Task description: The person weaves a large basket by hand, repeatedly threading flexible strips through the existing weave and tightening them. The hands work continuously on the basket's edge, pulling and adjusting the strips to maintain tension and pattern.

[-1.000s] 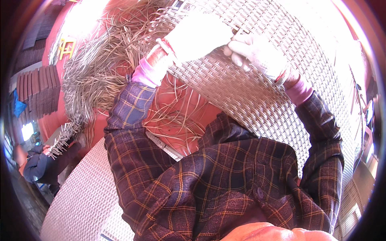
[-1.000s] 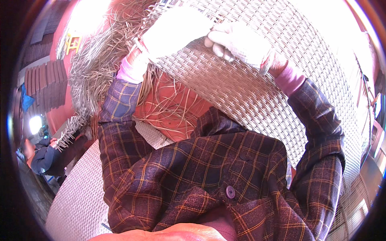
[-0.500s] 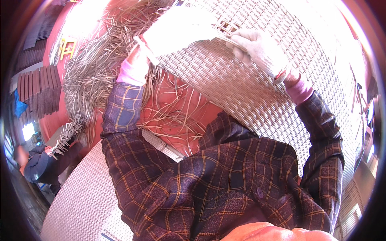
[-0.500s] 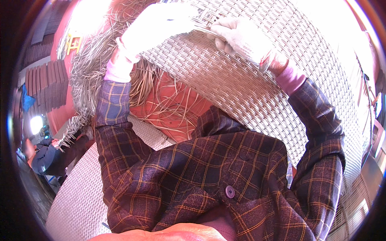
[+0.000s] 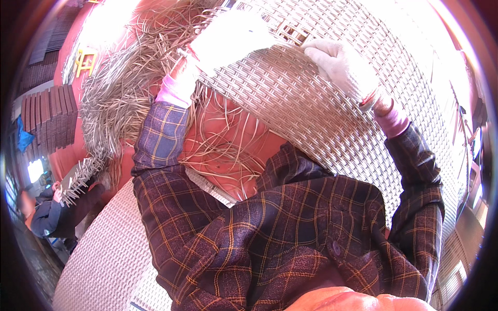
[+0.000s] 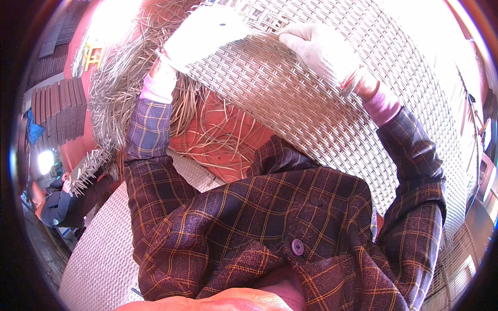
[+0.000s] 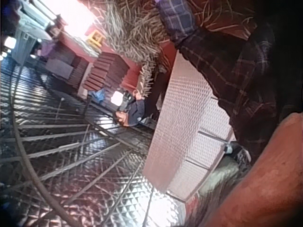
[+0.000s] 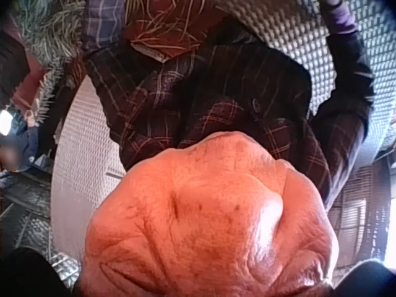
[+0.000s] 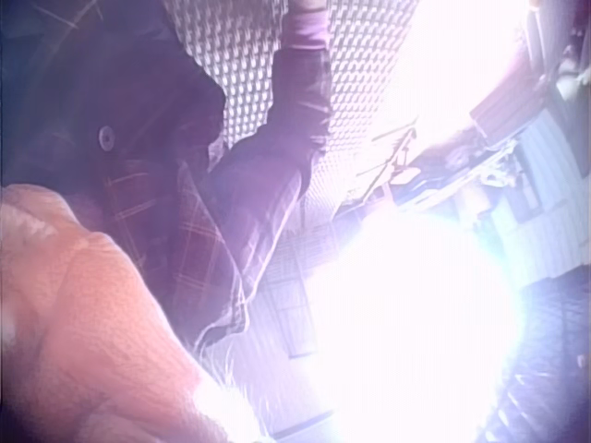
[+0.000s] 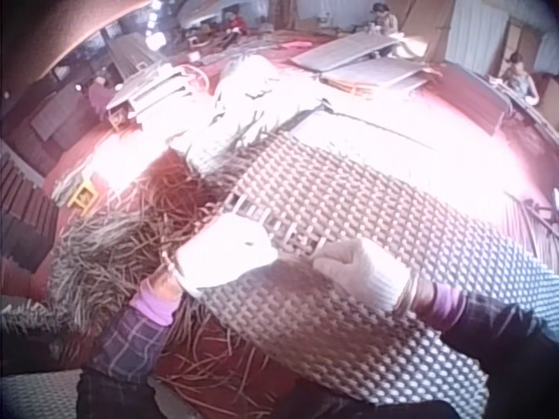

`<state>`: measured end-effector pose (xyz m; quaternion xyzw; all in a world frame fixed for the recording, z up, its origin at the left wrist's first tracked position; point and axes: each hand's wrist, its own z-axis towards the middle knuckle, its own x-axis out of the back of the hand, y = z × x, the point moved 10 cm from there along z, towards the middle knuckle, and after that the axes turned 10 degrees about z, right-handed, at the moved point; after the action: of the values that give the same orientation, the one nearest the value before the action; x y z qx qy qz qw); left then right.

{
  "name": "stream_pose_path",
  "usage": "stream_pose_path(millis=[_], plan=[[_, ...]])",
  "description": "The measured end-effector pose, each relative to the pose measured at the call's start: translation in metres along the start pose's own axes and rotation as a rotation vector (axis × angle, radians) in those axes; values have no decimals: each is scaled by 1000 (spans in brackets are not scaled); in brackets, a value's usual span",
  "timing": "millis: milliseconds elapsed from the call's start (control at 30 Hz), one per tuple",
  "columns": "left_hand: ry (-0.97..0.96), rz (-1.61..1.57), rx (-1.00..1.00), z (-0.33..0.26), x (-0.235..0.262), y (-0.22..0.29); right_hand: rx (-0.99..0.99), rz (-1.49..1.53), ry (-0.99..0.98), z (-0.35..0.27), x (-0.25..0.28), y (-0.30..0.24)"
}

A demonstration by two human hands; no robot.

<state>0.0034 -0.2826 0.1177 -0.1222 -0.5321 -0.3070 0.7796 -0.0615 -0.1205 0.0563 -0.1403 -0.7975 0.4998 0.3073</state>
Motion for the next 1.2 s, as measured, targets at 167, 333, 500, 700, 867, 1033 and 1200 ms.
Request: stream_pose_path(millis=[167,333,500,700,867,1033,1200], plan=[[45,102,-70,0,0,5,46,7,-36,1,-6,-4],[40,188,-43,-1,-1,5,64,205,-130,6,-16,-5],[75,143,2,-6,-3,2,33,228,-162,2,-17,-6],[163,439,-60,-20,-7,19,-97,322,-60,9,-17,4],[256,352,403,-33,19,28,-58,248,-37,8,-25,-6],[175,150,465,-34,-4,44,-46,246,-88,3,-43,-20],[123,-54,430,-55,-16,12,-32,196,-79,18,-52,-30]])
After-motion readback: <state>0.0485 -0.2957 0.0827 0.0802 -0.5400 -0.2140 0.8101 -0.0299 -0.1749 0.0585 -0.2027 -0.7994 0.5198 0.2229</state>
